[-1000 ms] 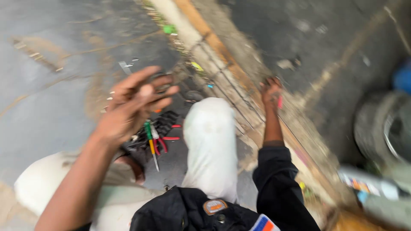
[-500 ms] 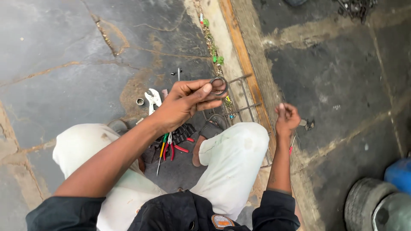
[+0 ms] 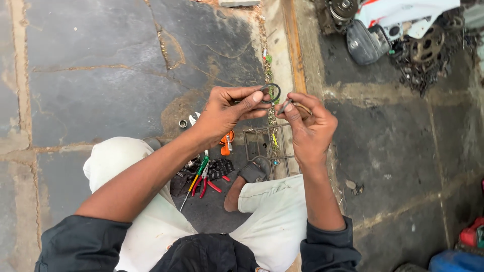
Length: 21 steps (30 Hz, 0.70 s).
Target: The person sits on the ground servicing a motorcycle brake caliper. They use a screwdriver to work around the caliper piston, fit a rubber seal and dust boot by hand, press the piston, apply grease from an orange pot, and reassemble the caliper components.
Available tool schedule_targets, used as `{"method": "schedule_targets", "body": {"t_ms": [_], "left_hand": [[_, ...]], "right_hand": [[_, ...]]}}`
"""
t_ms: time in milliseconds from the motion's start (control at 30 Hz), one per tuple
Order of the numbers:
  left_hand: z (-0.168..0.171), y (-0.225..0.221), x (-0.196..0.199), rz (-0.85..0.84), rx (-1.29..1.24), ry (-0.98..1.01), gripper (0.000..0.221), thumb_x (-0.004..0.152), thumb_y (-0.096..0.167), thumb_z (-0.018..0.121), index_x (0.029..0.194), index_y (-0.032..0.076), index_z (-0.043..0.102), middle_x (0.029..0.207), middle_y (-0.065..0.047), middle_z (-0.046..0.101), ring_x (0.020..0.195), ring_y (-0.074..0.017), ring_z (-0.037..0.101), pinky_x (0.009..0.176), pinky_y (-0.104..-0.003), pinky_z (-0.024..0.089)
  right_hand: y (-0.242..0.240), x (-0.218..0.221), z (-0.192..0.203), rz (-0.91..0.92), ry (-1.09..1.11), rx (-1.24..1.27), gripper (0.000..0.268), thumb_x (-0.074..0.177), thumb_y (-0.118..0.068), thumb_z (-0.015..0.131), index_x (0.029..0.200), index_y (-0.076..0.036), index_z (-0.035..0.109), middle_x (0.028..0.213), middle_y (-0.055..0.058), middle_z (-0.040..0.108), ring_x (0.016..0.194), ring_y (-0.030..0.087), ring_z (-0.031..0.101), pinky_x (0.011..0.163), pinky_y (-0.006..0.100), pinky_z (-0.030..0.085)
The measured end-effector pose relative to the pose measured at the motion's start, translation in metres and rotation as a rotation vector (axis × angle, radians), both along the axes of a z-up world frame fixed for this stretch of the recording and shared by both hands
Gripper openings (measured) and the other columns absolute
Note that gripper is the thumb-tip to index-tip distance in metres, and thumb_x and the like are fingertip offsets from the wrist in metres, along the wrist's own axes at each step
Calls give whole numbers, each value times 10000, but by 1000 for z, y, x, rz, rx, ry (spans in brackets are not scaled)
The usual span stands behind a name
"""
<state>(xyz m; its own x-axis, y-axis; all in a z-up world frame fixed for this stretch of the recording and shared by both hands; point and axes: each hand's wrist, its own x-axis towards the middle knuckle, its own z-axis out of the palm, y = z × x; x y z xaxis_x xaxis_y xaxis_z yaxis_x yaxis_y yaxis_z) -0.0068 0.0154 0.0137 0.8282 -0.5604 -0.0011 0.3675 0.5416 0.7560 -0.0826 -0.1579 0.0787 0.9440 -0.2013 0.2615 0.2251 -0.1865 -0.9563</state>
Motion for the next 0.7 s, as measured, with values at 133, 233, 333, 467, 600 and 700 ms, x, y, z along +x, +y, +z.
{"method": "schedule_targets", "body": {"t_ms": [133, 233, 333, 467, 600, 700], "left_hand": [[-6, 8, 0, -9, -5, -29, 372, 976, 202, 671, 1260, -39, 681, 1166, -160, 747, 1052, -205, 750, 896, -326, 613], [-3, 9, 0, -27, 9, -36, 371, 977, 199, 670, 1267, -32, 684, 1148, -166, 753, 1029, -192, 750, 885, -314, 615], [-5, 5, 0, -44, 59, -31, 356, 988, 199, 663, 1264, -24, 699, 1118, -168, 758, 987, -176, 744, 873, -301, 618], [-7, 1, 0, -85, 38, -26, 348, 993, 207, 657, 1257, -15, 700, 1117, -159, 759, 968, -166, 747, 867, -296, 617], [-3, -2, -1, -129, 18, -36, 365, 993, 222, 649, 1270, -12, 689, 1127, -160, 762, 978, -169, 755, 865, -296, 615], [-3, -4, -2, -148, 18, -66, 373, 999, 227, 642, 1282, -12, 680, 1136, -166, 761, 995, -178, 758, 870, -300, 616]], "right_hand": [[4, 2, -18, -141, -6, -125, 204, 973, 41, 750, 1169, 79, 712, 1025, 141, 743, 918, 166, 727, 810, 272, 607], [10, 3, -19, -181, -49, -201, 178, 943, 12, 773, 1101, 70, 716, 947, 110, 739, 813, 141, 734, 735, 256, 627], [12, 3, -21, -199, -90, -234, 149, 953, 13, 786, 1073, 76, 722, 974, 106, 716, 801, 121, 705, 705, 240, 594], [10, 1, -22, -186, -103, -223, 136, 964, 3, 777, 1069, 65, 718, 976, 94, 708, 818, 103, 701, 717, 227, 614], [4, 1, -21, -228, -130, -306, 110, 965, 14, 782, 1038, 68, 720, 994, 114, 710, 817, 111, 692, 687, 218, 573], [3, 2, -15, -213, -148, -298, 114, 960, 12, 774, 1038, 72, 717, 1068, 141, 704, 858, 126, 707, 709, 240, 611]]}}
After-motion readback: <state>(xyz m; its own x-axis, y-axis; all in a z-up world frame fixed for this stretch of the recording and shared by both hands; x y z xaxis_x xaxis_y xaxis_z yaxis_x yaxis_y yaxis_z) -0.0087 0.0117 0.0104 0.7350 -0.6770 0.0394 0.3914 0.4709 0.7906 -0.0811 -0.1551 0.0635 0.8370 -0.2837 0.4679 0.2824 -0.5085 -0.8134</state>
